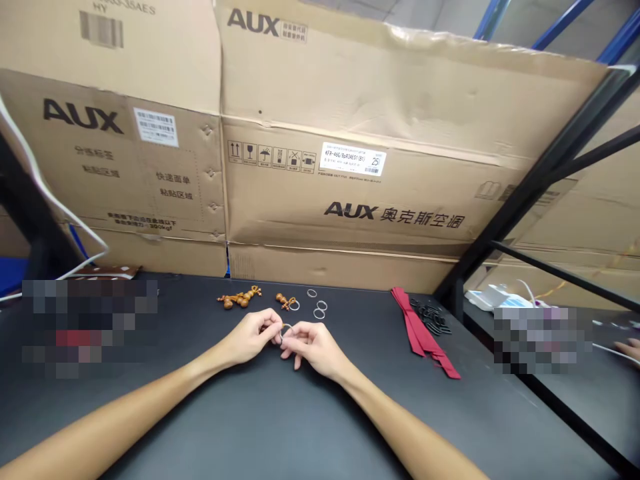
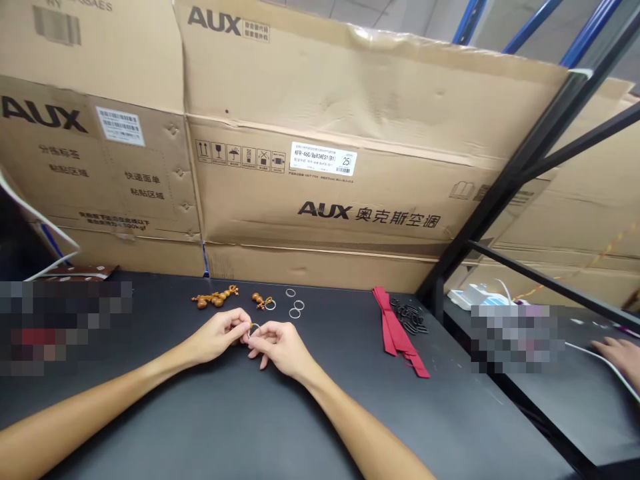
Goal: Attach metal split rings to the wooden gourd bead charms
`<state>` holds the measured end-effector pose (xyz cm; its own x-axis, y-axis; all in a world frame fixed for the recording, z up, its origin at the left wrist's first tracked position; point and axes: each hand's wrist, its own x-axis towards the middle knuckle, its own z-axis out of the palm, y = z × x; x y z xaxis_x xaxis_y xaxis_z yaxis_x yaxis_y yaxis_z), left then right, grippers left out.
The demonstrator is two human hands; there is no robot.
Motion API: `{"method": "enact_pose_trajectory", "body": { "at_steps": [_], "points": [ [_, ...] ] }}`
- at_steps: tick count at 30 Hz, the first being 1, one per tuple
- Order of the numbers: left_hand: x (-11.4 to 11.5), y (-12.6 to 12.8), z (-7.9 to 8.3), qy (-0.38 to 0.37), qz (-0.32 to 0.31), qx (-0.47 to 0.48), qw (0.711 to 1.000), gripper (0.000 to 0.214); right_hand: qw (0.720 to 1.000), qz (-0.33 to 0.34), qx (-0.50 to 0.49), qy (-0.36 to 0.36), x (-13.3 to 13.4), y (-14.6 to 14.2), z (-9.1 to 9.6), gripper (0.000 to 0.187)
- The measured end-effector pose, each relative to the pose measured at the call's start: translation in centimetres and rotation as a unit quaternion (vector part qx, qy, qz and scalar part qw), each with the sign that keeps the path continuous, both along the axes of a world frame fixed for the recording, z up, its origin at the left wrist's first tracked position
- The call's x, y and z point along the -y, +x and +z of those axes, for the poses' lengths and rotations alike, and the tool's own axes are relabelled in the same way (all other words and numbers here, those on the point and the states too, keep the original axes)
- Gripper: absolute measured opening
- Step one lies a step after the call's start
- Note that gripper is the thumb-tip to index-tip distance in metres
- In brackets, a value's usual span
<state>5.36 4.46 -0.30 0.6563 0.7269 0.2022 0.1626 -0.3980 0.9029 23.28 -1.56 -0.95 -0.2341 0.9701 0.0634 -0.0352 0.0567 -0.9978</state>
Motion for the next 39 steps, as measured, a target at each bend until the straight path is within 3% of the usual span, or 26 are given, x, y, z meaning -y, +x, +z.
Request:
{"method": "enact_pose_trajectory", "body": {
  "at_steps": [8,15,22,30,36,39],
  "points": [
    [0.18,-0.05,0.06,0.023,-0.022,-0.035,0.999,0.026,0.994,-0.096,-0.056,-0.015,-0.58,0.02,-0.43,0.043],
    [0.27,-0.10,0.13,0.039,-0.018,-0.046,0.998,0.025,0.999,-0.010,0.016,-0.039,-0.29,-0.03,-0.35,0.045],
    [-0.01,-0.06,-0.21,0.012,0.000,0.008,1.000,0.026,0.999,-0.022,0.013,-0.020,-0.19,-0.21,-0.21,0.038],
    [0.09,-0.02,0.17,0.033,-0.021,-0.035,0.999,0.027,0.996,-0.091,-0.018,0.018,-0.44,-0.01,-0.57,0.042],
    [0.09,-0.10,0.42,0.051,-0.026,-0.049,0.997,0.026,0.998,-0.011,0.062,0.008,-0.21,0.10,-0.45,0.042],
    [0.13,-0.10,0.51,0.051,-0.030,-0.043,0.997,0.026,0.998,-0.006,0.064,-0.004,-0.11,0.05,-0.29,0.041]
  ]
}}
